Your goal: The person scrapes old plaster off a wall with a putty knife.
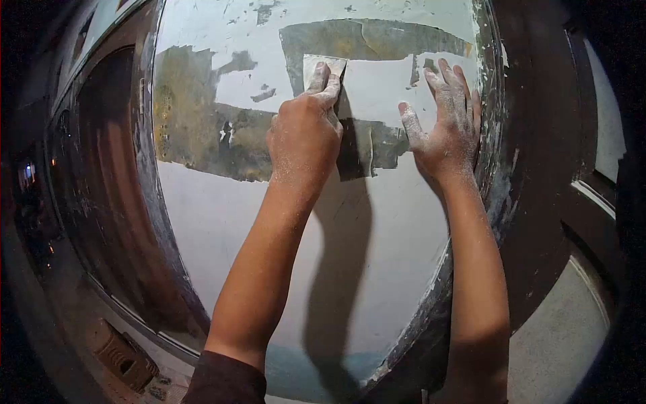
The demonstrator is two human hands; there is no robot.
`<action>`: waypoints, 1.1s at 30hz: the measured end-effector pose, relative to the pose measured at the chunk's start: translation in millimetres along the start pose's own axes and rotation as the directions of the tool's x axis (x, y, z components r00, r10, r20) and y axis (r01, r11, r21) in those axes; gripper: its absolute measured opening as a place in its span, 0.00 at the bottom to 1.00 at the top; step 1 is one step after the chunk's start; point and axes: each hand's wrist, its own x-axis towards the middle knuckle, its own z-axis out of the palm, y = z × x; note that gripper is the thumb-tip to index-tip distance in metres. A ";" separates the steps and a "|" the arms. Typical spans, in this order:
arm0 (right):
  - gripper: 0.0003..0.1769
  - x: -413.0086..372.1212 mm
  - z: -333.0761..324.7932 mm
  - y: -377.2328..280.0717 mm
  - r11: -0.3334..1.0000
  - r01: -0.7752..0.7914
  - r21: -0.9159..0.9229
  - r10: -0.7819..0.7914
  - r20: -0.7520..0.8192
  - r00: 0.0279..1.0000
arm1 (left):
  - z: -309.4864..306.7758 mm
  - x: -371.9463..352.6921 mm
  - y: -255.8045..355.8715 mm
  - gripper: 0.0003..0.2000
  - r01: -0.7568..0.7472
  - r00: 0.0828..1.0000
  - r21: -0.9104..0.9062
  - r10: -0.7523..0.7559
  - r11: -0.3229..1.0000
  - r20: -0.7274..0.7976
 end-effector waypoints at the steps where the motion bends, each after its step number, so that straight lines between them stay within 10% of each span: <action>1: 0.37 -0.2 -0.3 -0.2 1.000 -0.002 0.000 0.002 0.001 1.000 | -0.5 0.9 0.8 0.17 -0.006 1.000 0.014 0.007 1.000 -0.007; 6: 0.37 -0.9 -1.4 -1.5 1.000 -0.002 -0.001 0.002 0.008 1.000 | -14.0 4.9 5.8 0.21 0.007 0.993 0.094 -0.018 0.996 0.118; 14: 0.36 0.4 -2.1 -1.6 1.000 -0.002 -0.013 0.002 0.000 1.000 | -15.9 -68.5 -29.7 0.24 -0.237 0.967 -0.102 0.223 0.966 -0.125; 33: 0.36 0.6 -1.8 -0.3 1.000 -0.003 0.009 0.003 -0.007 1.000 | 1.0 -86.4 -30.0 0.29 -0.080 0.997 0.007 0.080 0.997 0.004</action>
